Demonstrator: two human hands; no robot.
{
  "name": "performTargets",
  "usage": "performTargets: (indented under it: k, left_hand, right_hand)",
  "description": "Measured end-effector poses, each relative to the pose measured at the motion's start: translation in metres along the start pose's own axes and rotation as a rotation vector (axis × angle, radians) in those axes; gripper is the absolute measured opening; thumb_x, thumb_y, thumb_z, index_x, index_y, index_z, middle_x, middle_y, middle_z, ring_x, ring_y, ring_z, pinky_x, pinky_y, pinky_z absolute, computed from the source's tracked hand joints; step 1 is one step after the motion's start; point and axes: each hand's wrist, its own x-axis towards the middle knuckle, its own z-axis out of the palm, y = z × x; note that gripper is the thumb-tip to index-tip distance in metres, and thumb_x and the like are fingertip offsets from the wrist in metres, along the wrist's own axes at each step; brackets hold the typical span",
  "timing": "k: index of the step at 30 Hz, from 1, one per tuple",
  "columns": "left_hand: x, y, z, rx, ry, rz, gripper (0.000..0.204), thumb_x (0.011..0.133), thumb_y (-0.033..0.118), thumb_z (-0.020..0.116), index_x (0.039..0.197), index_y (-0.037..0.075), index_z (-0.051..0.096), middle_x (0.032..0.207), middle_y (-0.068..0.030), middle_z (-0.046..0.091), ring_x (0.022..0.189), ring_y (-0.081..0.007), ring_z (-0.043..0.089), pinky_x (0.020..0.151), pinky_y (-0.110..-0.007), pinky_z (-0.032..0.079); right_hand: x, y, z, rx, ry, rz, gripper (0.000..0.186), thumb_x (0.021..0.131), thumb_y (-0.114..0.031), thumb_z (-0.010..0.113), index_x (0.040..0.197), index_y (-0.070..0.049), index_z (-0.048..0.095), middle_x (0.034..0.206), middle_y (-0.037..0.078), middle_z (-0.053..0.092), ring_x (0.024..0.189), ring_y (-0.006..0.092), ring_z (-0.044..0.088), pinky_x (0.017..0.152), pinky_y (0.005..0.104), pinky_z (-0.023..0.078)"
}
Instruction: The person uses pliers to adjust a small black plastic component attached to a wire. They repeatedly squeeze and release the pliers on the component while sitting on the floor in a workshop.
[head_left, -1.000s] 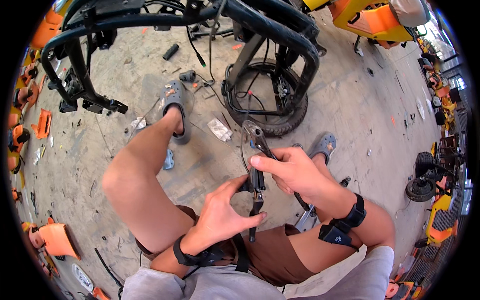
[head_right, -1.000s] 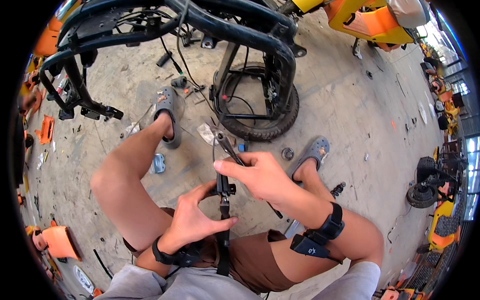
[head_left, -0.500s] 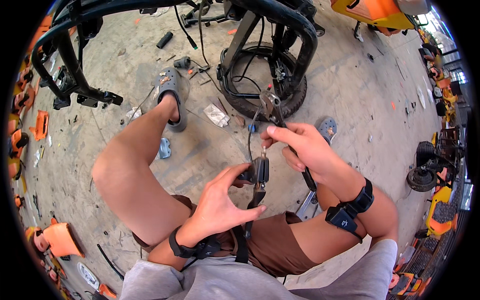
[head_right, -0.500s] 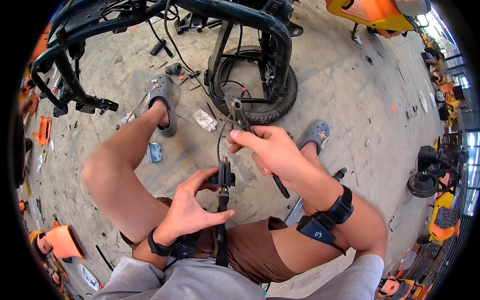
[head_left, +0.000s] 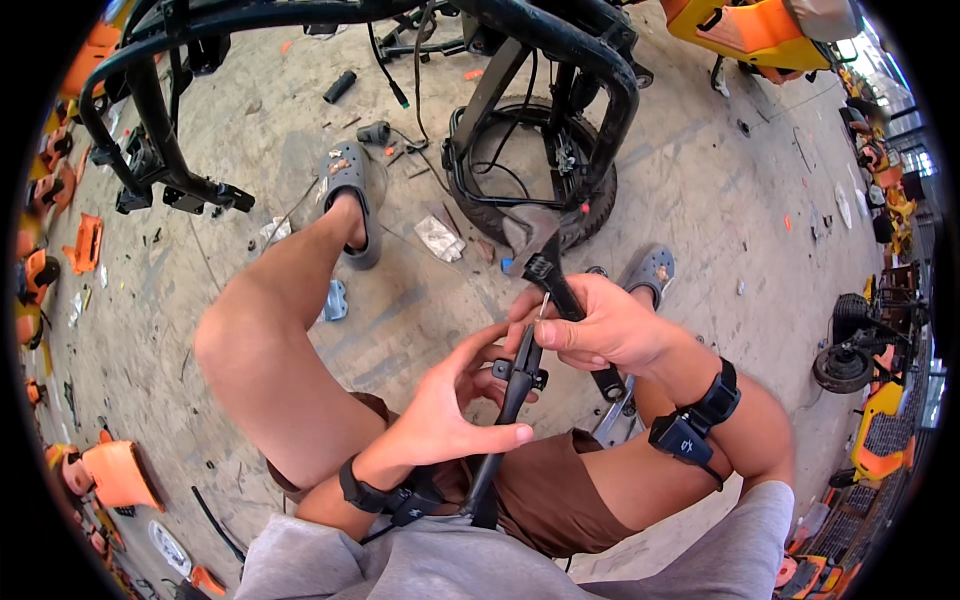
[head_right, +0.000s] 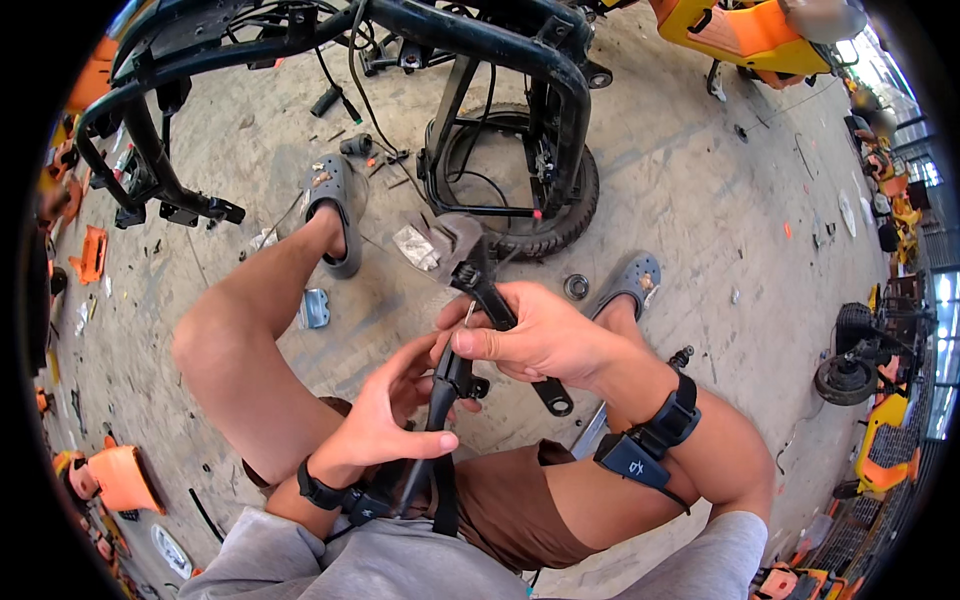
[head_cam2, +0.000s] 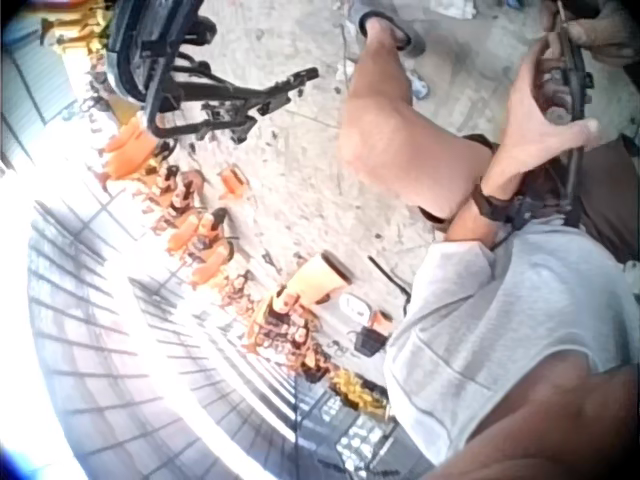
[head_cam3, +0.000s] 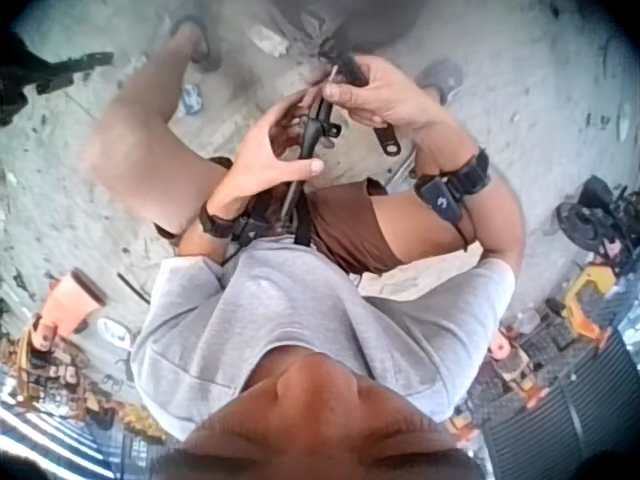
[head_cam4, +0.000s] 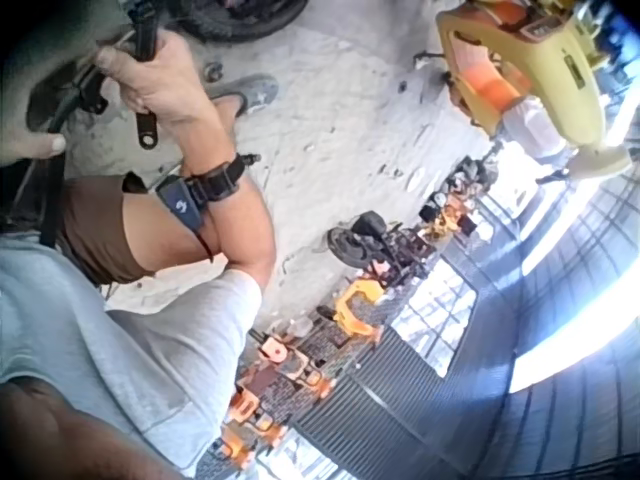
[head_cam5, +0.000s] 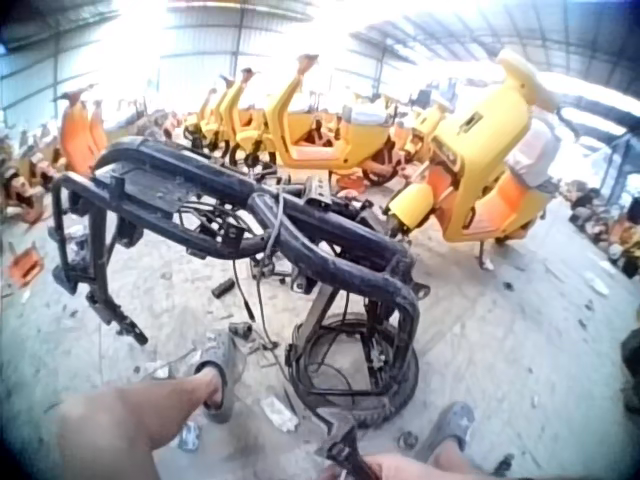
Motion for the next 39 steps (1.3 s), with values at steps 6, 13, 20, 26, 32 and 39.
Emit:
performTargets:
  k: [6, 13, 20, 26, 32, 39]
  left_hand:
    - [0.003, -0.011, 0.012, -0.472, -0.229, -0.082, 0.108, 0.072, 0.020, 0.083, 0.152, 0.001, 0.014, 0.150, -0.0141, 0.026, 0.142, -0.0315, 0.028, 0.101, -0.050, 0.045]
    - [0.007, -0.022, 0.032, -0.733, -0.179, -0.025, 0.105, 0.072, 0.023, 0.080, 0.151, 0.004, 0.014, 0.154, -0.0131, 0.019, 0.147, -0.0324, 0.018, 0.108, -0.057, 0.038]
    - [0.013, -0.031, 0.029, -0.655, -0.098, -0.001, 0.102, 0.071, 0.019, 0.079, 0.150, 0.002, 0.016, 0.152, -0.0145, 0.027, 0.147, -0.0302, 0.020, 0.110, -0.056, 0.036]
    - [0.009, -0.016, 0.025, -0.598, -0.067, 0.022, 0.101, 0.071, 0.008, 0.080, 0.149, 0.000, 0.017, 0.149, -0.0144, 0.029, 0.145, -0.0291, 0.025, 0.110, -0.056, 0.036]
    - [0.010, -0.029, 0.020, -0.516, -0.045, 0.093, 0.095, 0.073, -0.001, 0.080, 0.148, -0.001, 0.022, 0.140, -0.0129, 0.041, 0.136, -0.0245, 0.038, 0.111, -0.055, 0.036]
    - [0.010, -0.034, 0.010, -0.372, -0.044, 0.200, 0.089, 0.075, -0.006, 0.077, 0.146, -0.002, 0.024, 0.137, -0.0146, 0.045, 0.130, -0.0239, 0.046, 0.112, -0.052, 0.036]
  right_hand:
    - [0.004, -0.001, 0.005, 0.048, 0.167, -0.068, 0.040, 0.090, -0.031, 0.071, 0.109, 0.002, 0.060, 0.084, 0.007, 0.068, 0.043, 0.0016, 0.039, 0.039, 0.0182, 0.030]
    - [0.007, -0.001, 0.006, 0.115, 0.194, -0.117, 0.052, 0.090, -0.031, 0.071, 0.127, 0.000, 0.052, 0.093, 0.010, 0.070, 0.045, 0.0011, 0.039, 0.040, 0.0178, 0.030]
    - [0.010, 0.000, 0.006, 0.107, 0.239, -0.082, 0.051, 0.091, -0.030, 0.071, 0.129, -0.003, 0.052, 0.093, 0.009, 0.070, 0.045, 0.0013, 0.039, 0.040, 0.0182, 0.030]
    - [0.009, -0.006, 0.014, 0.106, 0.238, -0.118, 0.050, 0.091, -0.028, 0.071, 0.129, -0.002, 0.050, 0.092, 0.010, 0.069, 0.045, 0.0019, 0.040, 0.040, 0.0183, 0.030]
    - [0.007, -0.009, 0.014, 0.124, 0.236, -0.118, 0.051, 0.091, -0.029, 0.071, 0.128, -0.002, 0.049, 0.094, 0.011, 0.069, 0.044, 0.0020, 0.040, 0.040, 0.0183, 0.031]
    - [0.003, -0.012, 0.016, 0.129, 0.179, -0.117, 0.052, 0.090, -0.032, 0.070, 0.127, -0.003, 0.050, 0.099, 0.011, 0.069, 0.044, 0.0020, 0.041, 0.040, 0.0184, 0.031]
